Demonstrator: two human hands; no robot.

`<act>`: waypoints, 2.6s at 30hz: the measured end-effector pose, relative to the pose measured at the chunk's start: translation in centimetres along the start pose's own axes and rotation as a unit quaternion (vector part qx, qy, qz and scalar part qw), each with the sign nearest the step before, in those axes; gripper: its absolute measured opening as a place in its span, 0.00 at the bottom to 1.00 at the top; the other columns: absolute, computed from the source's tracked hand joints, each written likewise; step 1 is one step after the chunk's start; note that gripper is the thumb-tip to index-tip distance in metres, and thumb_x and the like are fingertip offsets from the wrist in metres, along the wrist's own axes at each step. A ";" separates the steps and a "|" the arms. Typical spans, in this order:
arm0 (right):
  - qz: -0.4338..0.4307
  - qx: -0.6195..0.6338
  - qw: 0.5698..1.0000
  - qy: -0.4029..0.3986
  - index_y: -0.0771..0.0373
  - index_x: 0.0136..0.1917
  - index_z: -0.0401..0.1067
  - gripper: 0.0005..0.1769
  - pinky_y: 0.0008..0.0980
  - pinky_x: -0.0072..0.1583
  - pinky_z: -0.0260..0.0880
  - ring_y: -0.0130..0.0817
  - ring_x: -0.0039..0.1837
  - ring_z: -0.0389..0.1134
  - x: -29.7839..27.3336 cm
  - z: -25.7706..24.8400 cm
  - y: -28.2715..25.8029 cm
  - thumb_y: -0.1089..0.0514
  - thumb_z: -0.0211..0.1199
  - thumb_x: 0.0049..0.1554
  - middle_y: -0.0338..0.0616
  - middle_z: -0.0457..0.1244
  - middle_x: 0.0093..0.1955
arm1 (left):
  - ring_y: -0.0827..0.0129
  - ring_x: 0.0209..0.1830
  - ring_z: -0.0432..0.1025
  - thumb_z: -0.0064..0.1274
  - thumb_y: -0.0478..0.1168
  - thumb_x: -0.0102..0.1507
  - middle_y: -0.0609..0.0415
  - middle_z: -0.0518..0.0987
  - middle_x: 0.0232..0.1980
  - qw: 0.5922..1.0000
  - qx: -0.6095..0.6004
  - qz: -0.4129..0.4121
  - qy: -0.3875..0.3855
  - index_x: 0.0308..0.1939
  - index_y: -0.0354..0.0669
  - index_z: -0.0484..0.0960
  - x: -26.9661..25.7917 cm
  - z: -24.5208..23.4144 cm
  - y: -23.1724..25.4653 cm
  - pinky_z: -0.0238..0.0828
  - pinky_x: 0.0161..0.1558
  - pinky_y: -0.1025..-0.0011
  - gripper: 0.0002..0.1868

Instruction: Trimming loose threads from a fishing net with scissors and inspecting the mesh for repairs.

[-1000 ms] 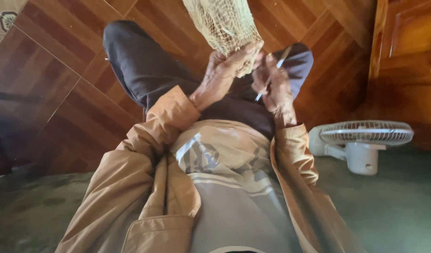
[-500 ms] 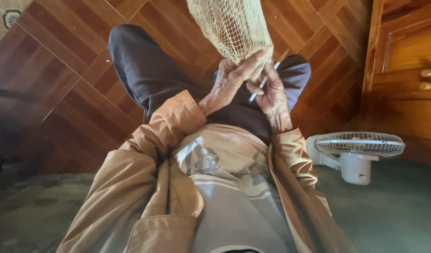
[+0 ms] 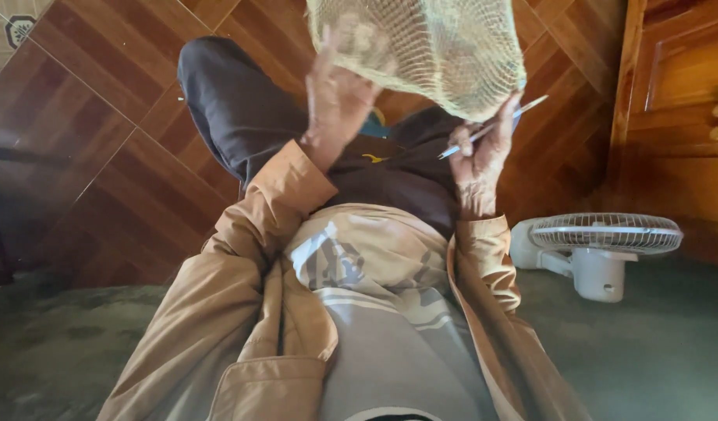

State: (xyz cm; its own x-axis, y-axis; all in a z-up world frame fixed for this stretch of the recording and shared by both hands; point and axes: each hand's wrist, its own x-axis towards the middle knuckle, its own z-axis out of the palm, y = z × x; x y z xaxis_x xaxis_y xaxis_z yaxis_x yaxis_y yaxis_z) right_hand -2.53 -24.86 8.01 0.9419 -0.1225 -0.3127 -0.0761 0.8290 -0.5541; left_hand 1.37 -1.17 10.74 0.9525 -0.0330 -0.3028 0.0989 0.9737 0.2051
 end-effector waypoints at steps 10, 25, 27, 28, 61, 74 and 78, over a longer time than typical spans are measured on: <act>-0.093 0.020 0.995 -0.019 0.44 0.81 0.62 0.33 0.23 0.29 0.58 0.24 0.24 0.50 2.6 -5.3 -0.4 0.51 0.68 0.66 0.30 0.46 0.89 | 0.52 0.63 0.75 0.59 0.46 0.67 0.46 0.82 0.60 0.998 0.001 0.055 -0.023 0.58 0.41 0.82 0.1 -9.2 5.2 0.78 0.63 0.48 0.19; -0.073 -0.053 0.996 0.016 0.46 0.74 0.72 0.26 0.19 0.28 0.48 0.19 0.25 0.44 2.5 -3.9 0.0 0.48 0.70 0.64 0.21 0.61 0.70 | 0.56 0.59 0.78 0.56 0.42 0.69 0.47 0.84 0.57 0.999 -0.009 0.049 -0.017 0.58 0.38 0.81 -1.7 -9.3 5.9 0.78 0.63 0.54 0.16; -0.058 -0.058 0.996 0.032 0.45 0.72 0.73 0.26 0.18 0.27 0.47 0.18 0.26 0.46 2.2 -3.1 -0.1 0.46 0.72 0.62 0.23 0.63 0.65 | 0.56 0.59 0.78 0.56 0.42 0.69 0.47 0.84 0.58 0.999 -0.011 0.047 -0.022 0.58 0.38 0.81 -1.8 -9.2 6.0 0.78 0.64 0.54 0.16; -0.057 -0.055 0.996 0.036 0.45 0.68 0.75 0.24 0.19 0.27 0.47 0.18 0.24 0.46 2.1 -2.9 -0.1 0.46 0.73 0.60 0.22 0.64 0.55 | 0.55 0.61 0.77 0.56 0.43 0.69 0.47 0.83 0.59 0.999 -0.005 0.048 -0.020 0.59 0.39 0.81 -1.7 -9.4 5.9 0.77 0.65 0.53 0.17; -0.043 -0.073 0.995 0.060 0.49 0.52 0.75 0.14 0.16 0.26 0.47 0.14 0.27 0.49 0.7 0.5 -0.2 0.45 0.74 0.57 0.24 0.58 0.36 | 0.56 0.51 0.79 0.56 0.42 0.66 0.50 0.84 0.52 0.993 0.003 0.120 -0.009 0.56 0.41 0.82 -2.1 -8.5 6.2 0.79 0.53 0.57 0.16; -0.032 -0.126 0.990 0.049 0.47 0.54 0.72 0.15 0.08 0.26 0.49 0.22 0.38 0.70 1.3 -0.4 0.1 0.41 0.68 0.60 0.38 0.72 0.48 | 0.50 0.52 0.82 0.59 0.46 0.62 0.46 0.86 0.53 0.991 -0.003 0.097 0.094 0.50 0.48 0.87 -0.5 -11.6 6.7 0.84 0.56 0.50 0.15; -0.028 -0.125 0.991 0.039 0.47 0.55 0.72 0.12 0.08 0.26 0.48 0.22 0.38 0.69 2.4 -2.8 0.5 0.43 0.67 0.62 0.36 0.72 0.49 | 0.48 0.50 0.83 0.59 0.46 0.61 0.42 0.86 0.51 0.987 0.013 0.102 0.120 0.47 0.45 0.88 0.4 -13.4 6.8 0.84 0.55 0.49 0.14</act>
State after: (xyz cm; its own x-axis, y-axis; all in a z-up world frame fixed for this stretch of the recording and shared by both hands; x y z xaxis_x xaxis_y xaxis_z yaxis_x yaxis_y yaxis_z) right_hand -1.25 -26.28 4.85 0.9198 -0.2144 -0.3286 -0.1115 0.6603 -0.7427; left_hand -1.46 8.47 -0.46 0.8575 0.2212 -0.4644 -0.0779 0.9482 0.3079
